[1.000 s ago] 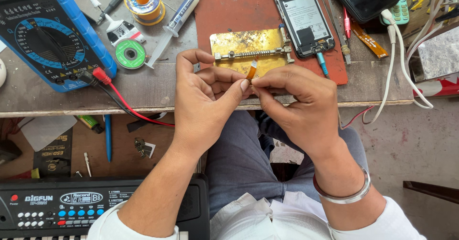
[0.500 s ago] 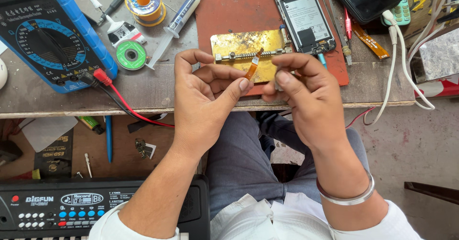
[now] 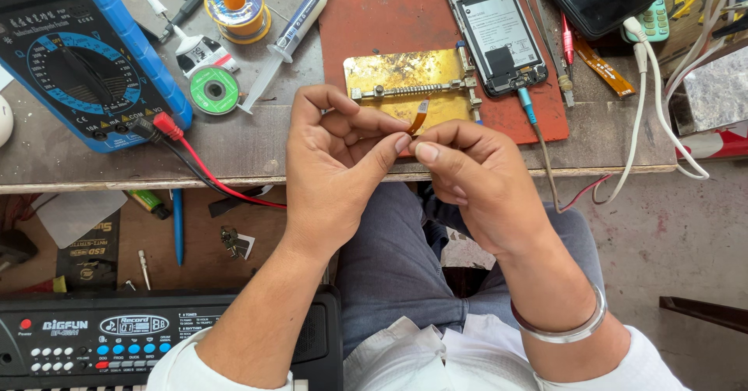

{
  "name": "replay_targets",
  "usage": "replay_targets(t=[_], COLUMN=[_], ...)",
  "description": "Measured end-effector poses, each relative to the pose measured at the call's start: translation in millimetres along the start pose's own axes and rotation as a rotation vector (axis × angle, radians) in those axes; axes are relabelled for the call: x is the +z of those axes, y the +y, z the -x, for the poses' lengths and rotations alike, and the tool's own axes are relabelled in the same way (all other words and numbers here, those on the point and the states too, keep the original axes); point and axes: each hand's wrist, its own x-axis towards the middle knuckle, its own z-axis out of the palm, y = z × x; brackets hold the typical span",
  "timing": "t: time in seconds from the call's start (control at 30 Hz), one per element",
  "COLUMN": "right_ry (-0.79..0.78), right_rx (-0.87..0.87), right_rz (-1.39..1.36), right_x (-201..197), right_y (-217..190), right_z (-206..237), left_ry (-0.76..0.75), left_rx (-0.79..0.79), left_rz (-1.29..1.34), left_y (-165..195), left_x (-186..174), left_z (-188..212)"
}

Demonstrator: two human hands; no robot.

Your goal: The person folds and presses a small orange flex cable between their fingers, then works it against a metal jig on the bench, repeatedly turning and repositioning the ribbon while a disassembled phone and a multimeter sit on the work mat.

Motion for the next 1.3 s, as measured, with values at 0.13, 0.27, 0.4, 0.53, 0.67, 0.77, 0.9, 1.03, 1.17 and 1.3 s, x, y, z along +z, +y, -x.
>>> replay_targets(t=[0.13, 0.27, 0.4, 0.53, 0.67, 0.77, 0.9, 1.03, 1.17, 1.3], right_ry=[0.012, 0.025, 0.037, 0.064, 0.054, 0.038, 0.027, 0.048, 0.063, 0.123], right_rx=[-0.01, 0.002, -0.01, -0.02, -0.038, -0.054, -0.089, -0.111, -0.126, -0.155], right_rz=[-0.07, -0.058, -0.063, -0.06, -0.051, -0.05, -0.021, 0.019, 0.08, 0.251], right_x=[3, 1, 0, -2, -5, -8, -11, -12, -10, -4], right_y=[-1, -3, -1, 2, 4, 6, 8, 9, 5, -1], right_z=[-1, -1, -1, -1, -2, -2, -3, -4, -3, -2], left_ry=[-0.026, -0.041, -0.061, -0.05, -0.05, -0.062, -0.082, -0.09, -0.101, -0.116], left_rx=[0.025, 0.034, 0.13, 0.184, 0.244, 0.327, 0.387, 0.241, 0.196, 0.141], left_rz=[-0.005, -0.016, -0.183, -0.307, -0.392, -0.519, -0.58, -0.476, -0.408, -0.253], left_y=[-1, -2, 0, 1, 3, 5, 7, 6, 4, 2], left_x=[-1, 2, 2, 3, 5, 6, 7, 8, 8, 8], left_z=[1, 3, 7, 8, 8, 8, 9, 10, 11, 12])
